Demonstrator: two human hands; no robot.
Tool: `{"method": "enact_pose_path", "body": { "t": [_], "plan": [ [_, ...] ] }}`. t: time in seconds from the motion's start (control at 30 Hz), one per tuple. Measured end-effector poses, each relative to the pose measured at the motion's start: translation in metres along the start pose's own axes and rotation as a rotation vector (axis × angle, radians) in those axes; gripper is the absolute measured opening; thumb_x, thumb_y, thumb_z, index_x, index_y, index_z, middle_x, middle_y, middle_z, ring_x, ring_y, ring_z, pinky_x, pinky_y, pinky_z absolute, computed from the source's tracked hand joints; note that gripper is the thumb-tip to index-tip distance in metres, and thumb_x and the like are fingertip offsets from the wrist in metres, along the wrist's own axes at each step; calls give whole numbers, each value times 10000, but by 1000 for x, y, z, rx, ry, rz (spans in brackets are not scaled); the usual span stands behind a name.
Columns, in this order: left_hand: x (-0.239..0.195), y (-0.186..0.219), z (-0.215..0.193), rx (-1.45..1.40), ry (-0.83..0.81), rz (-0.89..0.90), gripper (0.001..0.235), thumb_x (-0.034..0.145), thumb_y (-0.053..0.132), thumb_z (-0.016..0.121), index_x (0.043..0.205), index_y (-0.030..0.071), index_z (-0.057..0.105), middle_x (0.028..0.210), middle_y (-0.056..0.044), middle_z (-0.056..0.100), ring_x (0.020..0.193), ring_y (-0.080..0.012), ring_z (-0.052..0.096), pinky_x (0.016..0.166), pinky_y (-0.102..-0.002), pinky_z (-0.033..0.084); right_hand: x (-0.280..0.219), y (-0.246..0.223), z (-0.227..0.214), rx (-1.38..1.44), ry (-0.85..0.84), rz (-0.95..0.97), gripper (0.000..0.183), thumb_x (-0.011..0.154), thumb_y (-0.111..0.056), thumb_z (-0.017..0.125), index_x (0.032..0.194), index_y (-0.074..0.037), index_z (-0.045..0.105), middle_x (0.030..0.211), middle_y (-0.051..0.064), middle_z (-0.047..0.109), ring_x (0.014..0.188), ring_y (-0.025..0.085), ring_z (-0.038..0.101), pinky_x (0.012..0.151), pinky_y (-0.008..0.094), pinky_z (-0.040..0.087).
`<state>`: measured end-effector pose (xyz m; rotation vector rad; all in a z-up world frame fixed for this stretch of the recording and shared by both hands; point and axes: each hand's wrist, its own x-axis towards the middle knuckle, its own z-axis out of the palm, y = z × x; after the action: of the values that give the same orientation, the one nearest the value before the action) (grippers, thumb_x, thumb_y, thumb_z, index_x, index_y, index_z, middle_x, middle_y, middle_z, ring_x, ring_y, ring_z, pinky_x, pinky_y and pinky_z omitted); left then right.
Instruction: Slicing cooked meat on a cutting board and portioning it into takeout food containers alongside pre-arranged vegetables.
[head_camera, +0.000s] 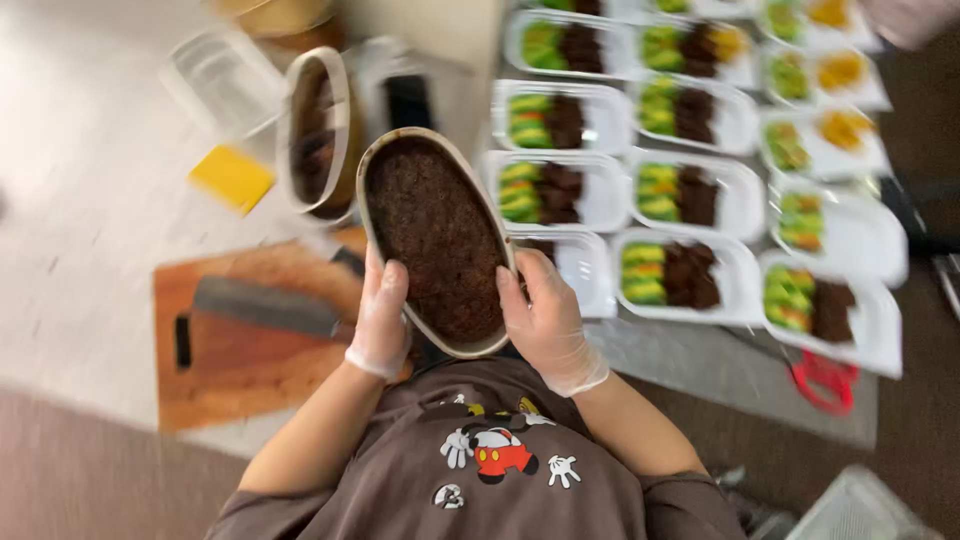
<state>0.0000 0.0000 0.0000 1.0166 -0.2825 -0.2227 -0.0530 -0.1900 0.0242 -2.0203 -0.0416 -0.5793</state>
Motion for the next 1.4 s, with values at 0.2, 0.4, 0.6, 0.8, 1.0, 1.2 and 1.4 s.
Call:
{"method": "enact_pose_path", "body": {
  "t": [0.2, 0.4, 0.6, 0.8, 1.0, 1.2, 1.4],
  "plan": [
    [-26, -3, -53, 102, 448, 189, 623, 1066, 290, 619, 1572, 10, 385, 1494, -106, 512, 1346, -223, 475, 1188, -389, 365, 23, 0, 54, 44, -445, -96, 311, 989, -193, 665, 1249, -30, 608, 1041, 143, 681, 885, 275, 682, 773, 346, 549],
    [-77, 15, -78, -272, 808, 193, 620, 1018, 400, 539, 1519, 65, 394, 1452, -122, 559, 1292, -286, 575, 1094, -446, 486, 30, 8, 98, 139, -747, -272, 552, 1028, -257, 635, 1491, -21, 450, 1371, 181, 587, 1107, 295, 643, 925, 344, 538],
    [-149, 7, -111, -17, 1220, 229, 689, 1010, 488, 563, 1536, 87, 370, 1459, -171, 529, 1294, -319, 566, 1089, -474, 493, 0, 20, 146, -159, -951, -515, 616, 929, -272, 736, 1446, -41, 493, 1293, 175, 570, 1182, 367, 581, 999, 463, 488],
    [-170, -21, -120, 82, 1441, 55, 728, 975, 541, 533, 1530, 109, 346, 1407, -157, 570, 1258, -291, 574, 1056, -431, 486, -16, 57, 182, -266, -994, -504, 692, 850, -190, 754, 1452, 8, 477, 1213, 220, 507, 1108, 416, 559, 927, 471, 503],
    [-153, -31, -106, 302, 1290, 75, 788, 1008, 521, 561, 1568, 72, 237, 1450, -205, 523, 1331, -332, 520, 1125, -401, 409, 21, 55, 200, -323, -870, -535, 604, 911, -206, 740, 1428, 13, 517, 1243, 220, 514, 1137, 406, 551, 951, 475, 506],
    [-164, 21, -67, 1392, 973, -329, 981, 863, 504, 740, 1518, -64, 281, 1518, -345, 273, 1288, -481, 433, 1061, -489, 386, 68, 58, 189, -492, -740, -553, 451, 972, -232, 728, 1369, -57, 607, 1263, 172, 576, 1158, 398, 543, 943, 479, 502],
    [-123, 69, -118, 1760, 397, 151, 451, 993, 394, 664, 1315, 79, 655, 1413, -117, 585, 1365, -337, 521, 1180, -462, 403, 69, 68, 191, -451, -852, -327, 567, 869, -225, 755, 1392, -82, 588, 1275, 187, 596, 1170, 400, 574, 951, 489, 486]
  ]
}}
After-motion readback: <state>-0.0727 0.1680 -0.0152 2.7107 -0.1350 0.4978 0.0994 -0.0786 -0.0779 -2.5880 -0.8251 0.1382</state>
